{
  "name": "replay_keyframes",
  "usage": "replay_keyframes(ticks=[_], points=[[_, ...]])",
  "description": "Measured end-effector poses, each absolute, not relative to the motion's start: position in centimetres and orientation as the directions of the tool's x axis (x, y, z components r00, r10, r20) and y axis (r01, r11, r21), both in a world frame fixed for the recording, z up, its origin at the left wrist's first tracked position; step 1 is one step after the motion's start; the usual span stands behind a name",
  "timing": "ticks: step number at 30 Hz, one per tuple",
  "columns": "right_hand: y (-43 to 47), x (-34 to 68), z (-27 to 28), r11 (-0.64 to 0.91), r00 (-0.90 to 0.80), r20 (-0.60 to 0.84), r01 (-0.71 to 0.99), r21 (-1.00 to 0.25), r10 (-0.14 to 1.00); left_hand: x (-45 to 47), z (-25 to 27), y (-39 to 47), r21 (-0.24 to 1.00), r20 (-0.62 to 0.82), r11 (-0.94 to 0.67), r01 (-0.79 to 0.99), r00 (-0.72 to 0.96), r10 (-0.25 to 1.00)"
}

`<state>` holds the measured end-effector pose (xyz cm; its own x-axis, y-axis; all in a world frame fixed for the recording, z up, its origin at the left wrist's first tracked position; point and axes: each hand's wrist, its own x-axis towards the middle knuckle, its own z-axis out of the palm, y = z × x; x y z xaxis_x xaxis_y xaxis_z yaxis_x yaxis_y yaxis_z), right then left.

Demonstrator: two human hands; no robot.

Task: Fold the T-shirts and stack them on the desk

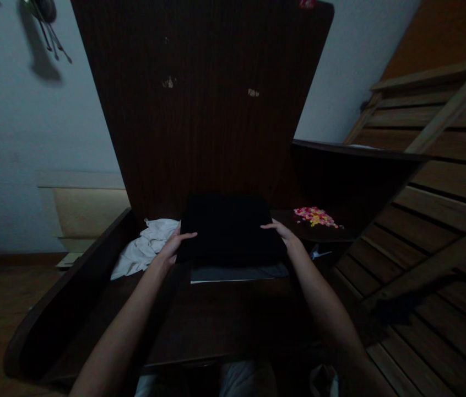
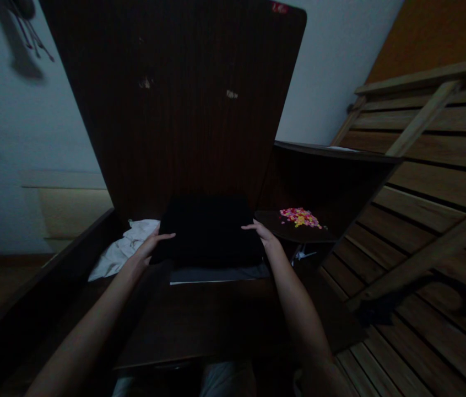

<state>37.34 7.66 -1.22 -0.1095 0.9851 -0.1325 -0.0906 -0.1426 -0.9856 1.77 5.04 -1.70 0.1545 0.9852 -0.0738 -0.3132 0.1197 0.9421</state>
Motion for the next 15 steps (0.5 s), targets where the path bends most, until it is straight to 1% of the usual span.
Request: replay_keyframes(ticks=[2, 4, 6, 7, 9, 11, 15], points=[[7.5, 38.0, -3.3, -0.245, -0.086, -0.240, -0.042, -0.969, 0.967, 2.4, -4.1, 4.9, 0.938, -0.177, 0.208, -0.276, 0.135, 0.975], [7.2, 38.5, -5.4, -0.344, -0.105, -0.343, 0.001, -0.939, 0.934, 2.5, -6.4, 4.7, 0.913, -0.332, 0.349, -0.211, 0.111, 0.937], [6.9, 38.9, -6.8, -0.371, -0.145, -0.368, 0.009, -0.929, 0.918, 2.3, -8.0, 4.5, 0.880, -0.414, 0.431, -0.199, 0.123, 0.902], [6.8, 39.0, -7.1, -0.365, -0.169, -0.361, 0.006, -0.931, 0.917, 2.2, -8.4, 4.3, 0.871, -0.425, 0.446, -0.206, 0.138, 0.894], [6.6, 39.3, -7.3, -0.342, -0.211, -0.336, 0.007, -0.940, 0.918, 1.9, -8.7, 4.0, 0.875, -0.395, 0.425, -0.232, 0.166, 0.903], [6.6, 39.4, -7.2, -0.336, -0.229, -0.335, 0.035, -0.941, 0.914, 1.8, -8.5, 3.8, 0.896, -0.331, 0.370, -0.248, 0.185, 0.925], [6.8, 39.4, -6.6, -0.338, -0.215, -0.345, 0.070, -0.939, 0.914, 2.3, -7.5, 3.7, 0.938, -0.209, 0.257, -0.232, 0.215, 0.954]])
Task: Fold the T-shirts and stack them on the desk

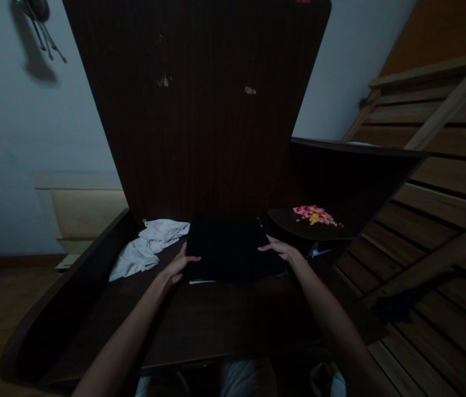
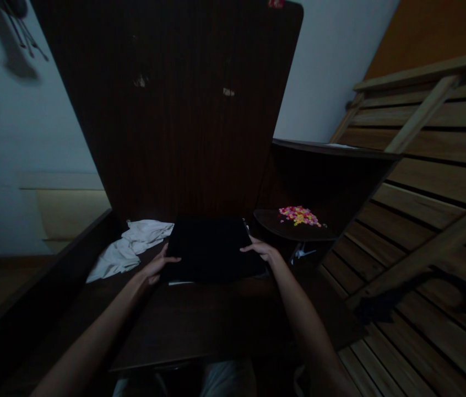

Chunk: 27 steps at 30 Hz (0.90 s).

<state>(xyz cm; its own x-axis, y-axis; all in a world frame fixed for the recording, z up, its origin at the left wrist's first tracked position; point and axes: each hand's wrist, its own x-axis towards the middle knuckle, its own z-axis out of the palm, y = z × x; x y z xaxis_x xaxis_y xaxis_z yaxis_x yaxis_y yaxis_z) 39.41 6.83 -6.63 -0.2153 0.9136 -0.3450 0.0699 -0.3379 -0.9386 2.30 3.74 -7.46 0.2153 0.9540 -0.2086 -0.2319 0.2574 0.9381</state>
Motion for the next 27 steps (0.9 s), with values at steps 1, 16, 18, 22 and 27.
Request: replay_keyframes(ticks=[1, 16, 18, 22, 27], points=[[7.0, 39.4, -6.5, -0.335, -0.207, -0.341, 0.066, -0.940, 0.917, 2.5, -7.1, 3.8, 0.947, -0.181, 0.227, -0.226, 0.208, 0.961], [6.6, 40.3, -6.5, -0.328, -0.125, -0.346, 0.148, -0.933, 0.930, 2.2, -10.1, 4.7, 0.909, -0.291, 0.321, -0.265, 0.145, 0.946], [6.6, 40.2, -6.3, -0.299, -0.121, -0.318, 0.154, -0.942, 0.940, 2.4, -9.7, 5.8, 0.900, -0.311, 0.340, -0.273, 0.143, 0.940], [7.0, 39.8, -5.5, -0.319, -0.110, -0.346, 0.206, -0.925, 0.932, 3.0, -8.4, 9.0, 0.901, -0.313, 0.324, -0.287, 0.085, 0.946], [8.4, 39.0, -4.9, -0.361, 0.040, -0.360, 0.183, -0.915, 0.932, 3.9, -7.2, 13.2, 0.879, -0.330, 0.359, -0.314, 0.142, 0.933]])
